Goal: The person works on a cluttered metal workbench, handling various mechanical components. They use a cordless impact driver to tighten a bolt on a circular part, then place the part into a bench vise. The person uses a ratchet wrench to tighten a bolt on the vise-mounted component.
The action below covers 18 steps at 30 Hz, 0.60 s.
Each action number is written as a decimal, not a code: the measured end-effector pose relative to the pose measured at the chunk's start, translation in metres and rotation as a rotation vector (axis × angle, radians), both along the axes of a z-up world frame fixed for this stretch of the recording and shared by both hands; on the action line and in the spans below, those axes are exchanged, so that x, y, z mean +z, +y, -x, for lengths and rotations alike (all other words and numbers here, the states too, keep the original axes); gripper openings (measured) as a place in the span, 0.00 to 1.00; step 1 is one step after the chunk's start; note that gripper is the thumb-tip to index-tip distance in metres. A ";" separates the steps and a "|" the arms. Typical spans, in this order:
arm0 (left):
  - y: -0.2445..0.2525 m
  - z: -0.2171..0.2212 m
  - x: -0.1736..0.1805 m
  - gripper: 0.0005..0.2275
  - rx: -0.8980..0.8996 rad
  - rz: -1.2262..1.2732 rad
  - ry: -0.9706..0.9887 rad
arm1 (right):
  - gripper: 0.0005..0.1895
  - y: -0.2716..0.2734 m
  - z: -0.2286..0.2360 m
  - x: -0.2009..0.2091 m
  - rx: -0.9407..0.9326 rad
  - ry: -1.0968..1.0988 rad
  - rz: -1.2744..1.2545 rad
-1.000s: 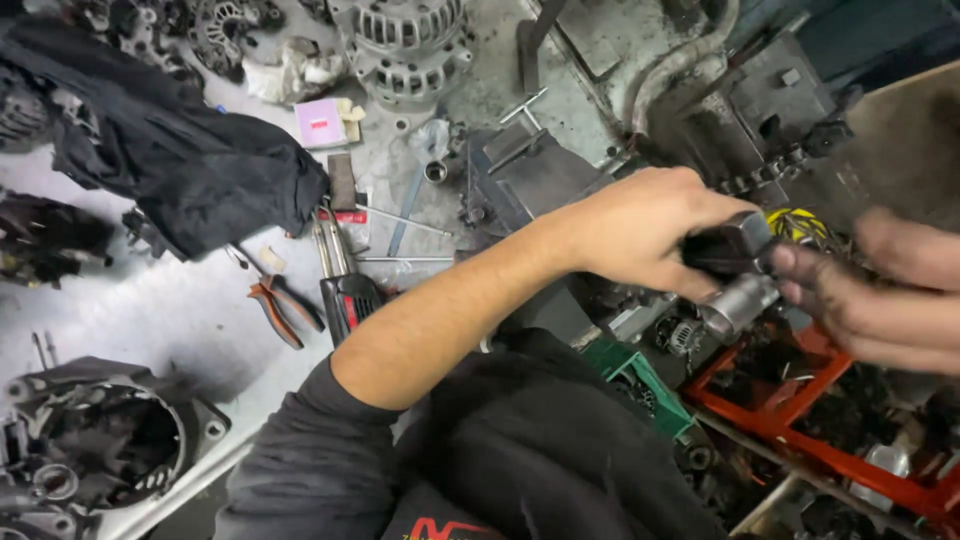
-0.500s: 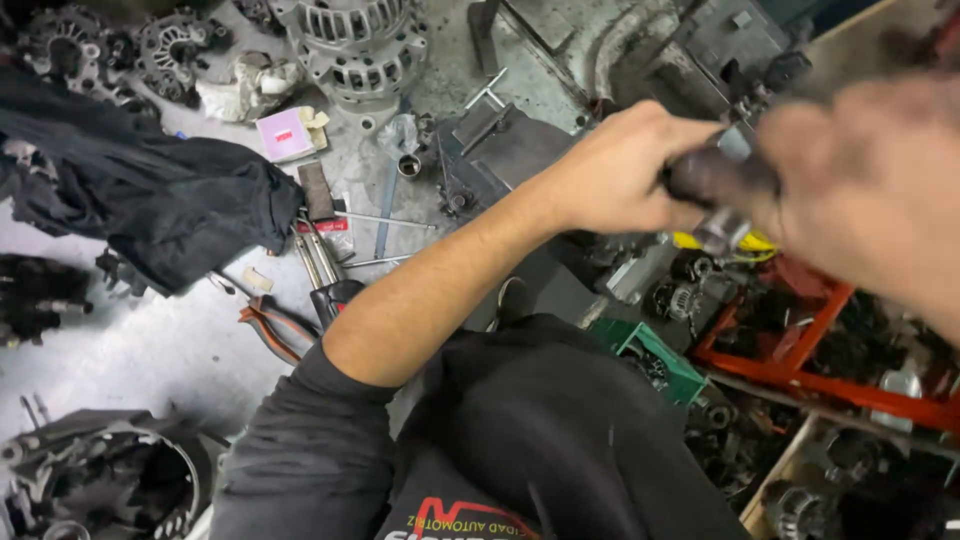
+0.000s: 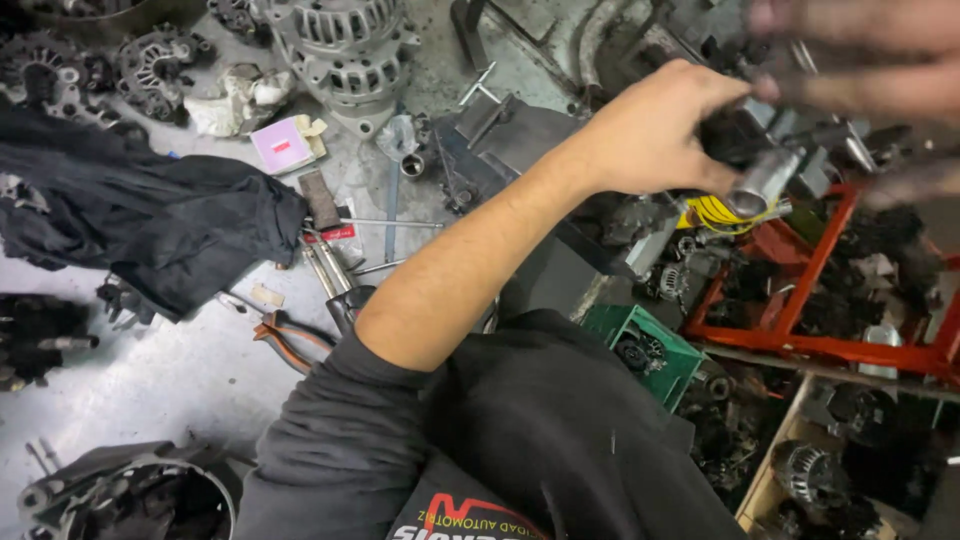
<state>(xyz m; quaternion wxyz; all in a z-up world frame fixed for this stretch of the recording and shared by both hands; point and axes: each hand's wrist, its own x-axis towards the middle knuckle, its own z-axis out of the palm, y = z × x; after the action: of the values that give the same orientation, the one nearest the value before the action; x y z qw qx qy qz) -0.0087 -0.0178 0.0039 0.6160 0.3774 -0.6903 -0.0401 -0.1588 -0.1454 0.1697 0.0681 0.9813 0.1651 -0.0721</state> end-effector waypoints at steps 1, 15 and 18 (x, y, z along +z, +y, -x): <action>0.001 -0.001 0.000 0.20 0.013 -0.007 0.003 | 0.41 -0.018 -0.002 -0.001 0.013 0.003 -0.007; 0.019 0.001 0.011 0.20 -0.152 -0.387 0.112 | 0.26 -0.007 0.067 -0.049 -0.623 -0.153 -0.070; 0.015 0.006 0.004 0.18 -0.078 -0.226 0.089 | 0.23 0.005 0.072 -0.055 -0.874 -0.110 -0.149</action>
<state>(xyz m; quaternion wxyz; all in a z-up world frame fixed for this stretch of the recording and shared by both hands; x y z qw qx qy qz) -0.0143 -0.0029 0.0078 0.5975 0.4152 -0.6675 -0.1583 -0.2305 -0.1400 0.1149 -0.0308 0.9635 -0.2643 -0.0295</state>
